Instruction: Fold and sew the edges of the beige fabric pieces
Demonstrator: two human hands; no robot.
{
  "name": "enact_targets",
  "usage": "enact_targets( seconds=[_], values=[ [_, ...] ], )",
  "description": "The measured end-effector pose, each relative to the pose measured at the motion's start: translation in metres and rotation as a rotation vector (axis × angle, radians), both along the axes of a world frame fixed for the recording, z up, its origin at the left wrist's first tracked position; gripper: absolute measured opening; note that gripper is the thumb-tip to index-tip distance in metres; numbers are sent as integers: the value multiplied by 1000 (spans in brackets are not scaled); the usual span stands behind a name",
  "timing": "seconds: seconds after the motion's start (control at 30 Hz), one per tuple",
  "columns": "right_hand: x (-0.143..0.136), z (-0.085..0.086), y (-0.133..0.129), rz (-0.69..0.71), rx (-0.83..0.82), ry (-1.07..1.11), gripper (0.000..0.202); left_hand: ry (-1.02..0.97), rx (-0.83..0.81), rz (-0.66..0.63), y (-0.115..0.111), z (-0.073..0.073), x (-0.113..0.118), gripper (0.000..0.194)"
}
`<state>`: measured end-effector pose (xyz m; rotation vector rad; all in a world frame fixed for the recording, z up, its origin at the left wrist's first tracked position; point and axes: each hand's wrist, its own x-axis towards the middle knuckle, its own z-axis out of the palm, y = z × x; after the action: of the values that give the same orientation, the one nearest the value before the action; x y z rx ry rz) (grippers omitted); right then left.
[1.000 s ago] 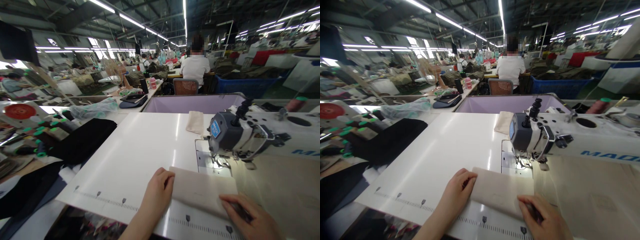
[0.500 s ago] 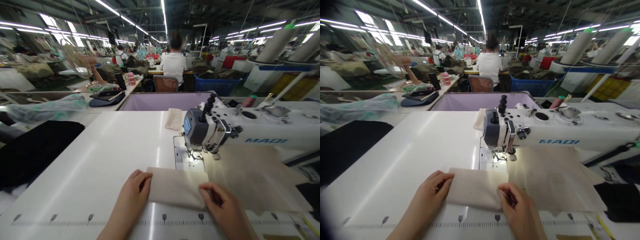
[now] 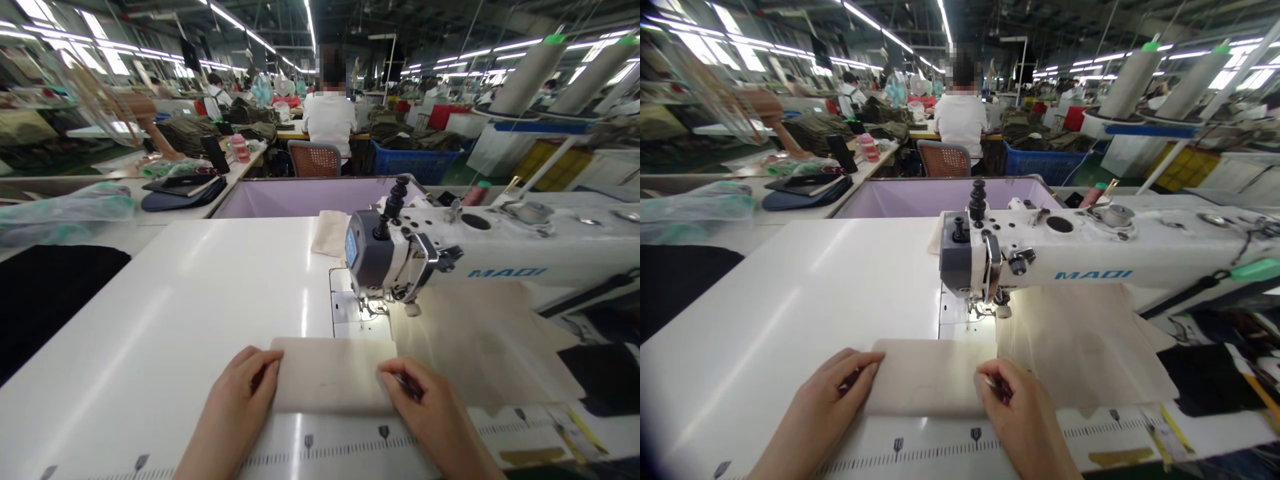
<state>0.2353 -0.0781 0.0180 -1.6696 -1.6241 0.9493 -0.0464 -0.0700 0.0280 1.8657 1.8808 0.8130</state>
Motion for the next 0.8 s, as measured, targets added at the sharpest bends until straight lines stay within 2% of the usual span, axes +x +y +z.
enact_targets(
  seconds=[0.43,0.53,0.6,0.63,0.7,0.8],
  values=[
    [2,-7,5,50,5,-71,30,47,11,-7,0,-4,0,32],
    [2,-6,7,78,2,-148,27,160,7,-18,-3,-5,4,30],
    [3,-3,7,118,35,-238,23,307,69,-39,-5,-5,6,26],
    [5,-1,7,157,68,-288,22,389,122,-78,-5,-4,6,25],
    [9,2,6,254,173,-376,21,527,213,-246,-4,-3,4,30],
    [16,4,6,371,336,-442,30,647,153,-504,6,6,-1,35]
  ],
)
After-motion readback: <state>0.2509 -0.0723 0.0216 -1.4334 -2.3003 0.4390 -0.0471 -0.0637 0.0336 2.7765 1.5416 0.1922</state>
